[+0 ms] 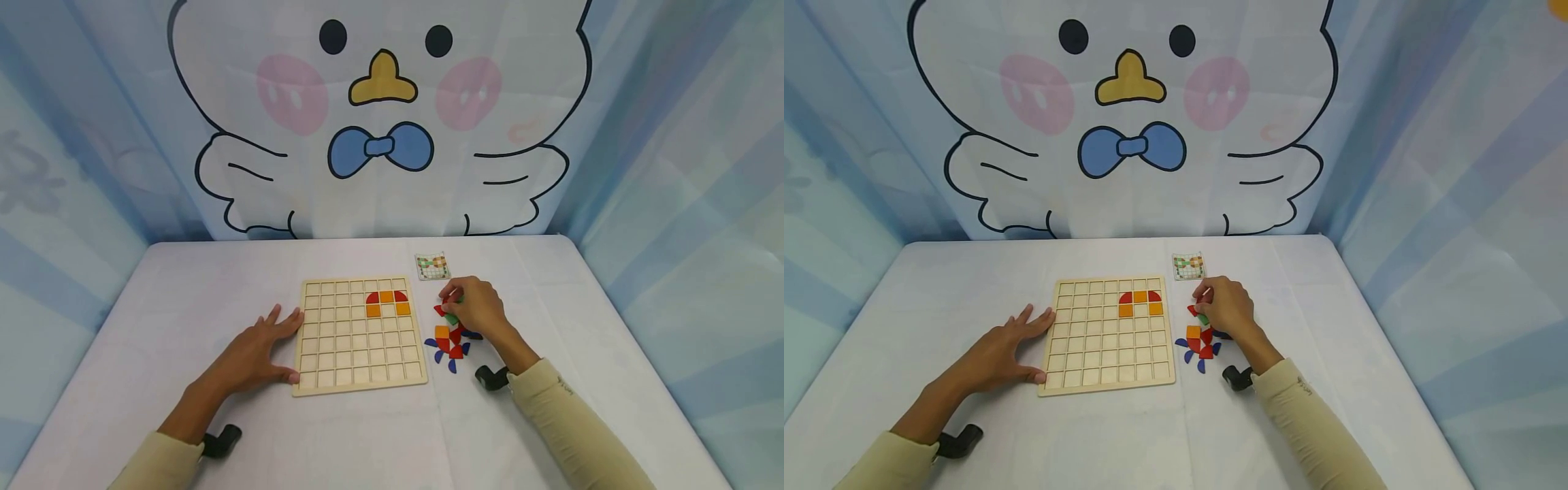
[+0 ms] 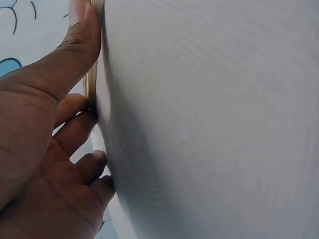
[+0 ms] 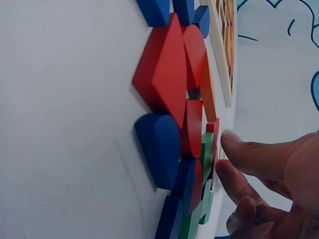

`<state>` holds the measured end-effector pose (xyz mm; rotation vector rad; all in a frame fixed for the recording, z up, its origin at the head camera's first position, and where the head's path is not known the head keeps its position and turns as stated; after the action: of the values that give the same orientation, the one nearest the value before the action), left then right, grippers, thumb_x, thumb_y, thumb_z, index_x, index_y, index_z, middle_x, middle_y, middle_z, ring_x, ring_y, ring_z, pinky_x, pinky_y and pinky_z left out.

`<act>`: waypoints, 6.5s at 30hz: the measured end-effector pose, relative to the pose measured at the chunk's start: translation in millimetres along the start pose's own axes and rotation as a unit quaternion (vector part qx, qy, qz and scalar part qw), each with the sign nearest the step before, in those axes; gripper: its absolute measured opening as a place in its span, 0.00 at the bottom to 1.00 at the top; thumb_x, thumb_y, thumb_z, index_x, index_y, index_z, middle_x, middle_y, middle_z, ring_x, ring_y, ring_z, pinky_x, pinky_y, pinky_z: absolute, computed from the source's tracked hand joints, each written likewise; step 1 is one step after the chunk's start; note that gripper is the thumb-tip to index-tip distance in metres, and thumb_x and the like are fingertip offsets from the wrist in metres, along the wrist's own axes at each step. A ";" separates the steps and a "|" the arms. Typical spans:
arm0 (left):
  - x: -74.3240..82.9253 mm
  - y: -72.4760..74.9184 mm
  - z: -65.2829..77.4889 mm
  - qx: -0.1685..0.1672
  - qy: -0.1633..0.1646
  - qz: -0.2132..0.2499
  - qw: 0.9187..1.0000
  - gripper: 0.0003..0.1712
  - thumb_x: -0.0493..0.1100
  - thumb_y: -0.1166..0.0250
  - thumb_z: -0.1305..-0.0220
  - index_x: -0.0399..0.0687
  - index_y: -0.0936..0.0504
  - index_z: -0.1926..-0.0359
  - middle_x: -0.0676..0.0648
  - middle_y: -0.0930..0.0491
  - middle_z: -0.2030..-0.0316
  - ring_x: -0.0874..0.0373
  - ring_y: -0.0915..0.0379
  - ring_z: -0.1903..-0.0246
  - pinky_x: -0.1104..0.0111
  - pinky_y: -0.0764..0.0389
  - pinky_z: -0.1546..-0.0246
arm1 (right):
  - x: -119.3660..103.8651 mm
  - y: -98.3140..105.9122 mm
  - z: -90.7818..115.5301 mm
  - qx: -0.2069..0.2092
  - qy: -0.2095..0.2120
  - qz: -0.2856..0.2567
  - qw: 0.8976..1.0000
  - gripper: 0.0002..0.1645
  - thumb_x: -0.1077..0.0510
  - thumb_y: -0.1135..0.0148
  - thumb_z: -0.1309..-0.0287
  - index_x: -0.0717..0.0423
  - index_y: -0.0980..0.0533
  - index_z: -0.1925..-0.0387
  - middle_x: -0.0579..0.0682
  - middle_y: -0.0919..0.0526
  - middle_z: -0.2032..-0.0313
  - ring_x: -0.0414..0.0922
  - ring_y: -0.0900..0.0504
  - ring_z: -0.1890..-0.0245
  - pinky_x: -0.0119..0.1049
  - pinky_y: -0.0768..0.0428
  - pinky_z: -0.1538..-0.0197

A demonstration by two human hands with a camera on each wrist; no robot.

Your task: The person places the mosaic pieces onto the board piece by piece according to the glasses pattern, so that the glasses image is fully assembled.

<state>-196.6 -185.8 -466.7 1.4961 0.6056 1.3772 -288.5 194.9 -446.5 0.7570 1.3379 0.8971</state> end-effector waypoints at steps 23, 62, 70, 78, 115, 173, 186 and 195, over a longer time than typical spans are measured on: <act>0.3 0.8 0.5 0.002 -0.003 0.008 1.000 0.68 0.61 0.14 0.56 0.49 0.38 0.18 0.38 0.40 0.18 0.22 0.50 0.21 0.29 0.38 0.27 | -24.7 -12.2 7.1 -0.071 0.067 -0.026 0.995 0.09 0.58 0.29 0.31 0.44 0.13 0.52 0.49 0.19 0.68 0.47 0.23 0.67 0.35 0.23 0.67; -3.8 0.2 -0.2 0.002 -0.003 0.011 1.000 0.68 0.61 0.14 0.56 0.50 0.39 0.17 0.37 0.42 0.18 0.17 0.50 0.24 0.28 0.37 0.28 | -92.1 -49.1 20.0 -0.046 0.112 -0.147 0.982 0.09 0.54 0.20 0.41 0.44 0.16 0.70 0.40 0.14 0.72 0.42 0.19 0.66 0.37 0.23 0.61; -2.1 0.3 -0.5 0.000 -0.002 0.010 1.000 0.68 0.61 0.14 0.55 0.50 0.39 0.18 0.37 0.41 0.18 0.17 0.50 0.24 0.28 0.37 0.28 | -99.2 -60.5 15.7 -0.055 0.096 -0.103 0.989 0.09 0.53 0.19 0.41 0.43 0.16 0.72 0.41 0.16 0.74 0.42 0.20 0.71 0.37 0.24 0.66; -1.4 0.5 -0.3 -0.003 0.003 0.009 1.000 0.68 0.60 0.14 0.55 0.49 0.39 0.18 0.35 0.42 0.18 0.16 0.49 0.24 0.28 0.37 0.28 | -101.7 -63.3 14.7 -0.044 0.082 -0.046 0.995 0.10 0.51 0.21 0.40 0.43 0.16 0.73 0.40 0.16 0.74 0.41 0.21 0.73 0.37 0.25 0.71; -0.3 2.9 0.4 0.002 -0.003 0.004 1.000 0.67 0.60 0.14 0.56 0.49 0.38 0.18 0.36 0.41 0.19 0.17 0.49 0.24 0.28 0.37 0.28 | 0.6 2.4 22.7 -0.027 0.007 -0.029 0.999 0.06 0.54 0.22 0.39 0.47 0.12 0.61 0.47 0.15 0.69 0.46 0.21 0.67 0.36 0.24 0.64; 0.6 2.2 0.4 -0.008 0.011 0.007 1.000 0.68 0.59 0.14 0.56 0.50 0.39 0.17 0.36 0.42 0.18 0.19 0.51 0.22 0.29 0.40 0.26 | -82.3 -49.3 18.9 -0.032 0.108 -0.046 0.993 0.06 0.55 0.20 0.41 0.44 0.13 0.70 0.40 0.16 0.76 0.39 0.21 0.73 0.35 0.25 0.69; 0.4 2.4 -0.2 -0.007 0.012 0.004 1.000 0.69 0.60 0.14 0.56 0.50 0.39 0.17 0.35 0.43 0.18 0.19 0.50 0.23 0.29 0.39 0.26 | -34.7 -7.3 9.9 0.016 0.021 -0.036 0.999 0.08 0.52 0.23 0.37 0.47 0.13 0.58 0.48 0.16 0.67 0.47 0.20 0.71 0.35 0.22 0.72; -0.3 2.1 -0.3 -0.008 0.011 0.005 1.000 0.69 0.60 0.14 0.56 0.50 0.40 0.17 0.34 0.43 0.18 0.19 0.50 0.22 0.29 0.39 0.26 | 0.5 5.5 1.0 0.020 -0.034 0.013 0.999 0.13 0.51 0.23 0.37 0.51 0.13 0.54 0.52 0.13 0.65 0.48 0.19 0.68 0.36 0.23 0.69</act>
<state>-197.4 -186.8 -465.0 1.4747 0.6003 1.4047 -288.1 198.0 -441.8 0.8299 1.2917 0.8598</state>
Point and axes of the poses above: each hand's wrist, its own z-axis away from the middle knuckle, its own y-axis out of the back of the hand, x = y × z, the point moved 7 cm from there along -z, towards the middle knuckle
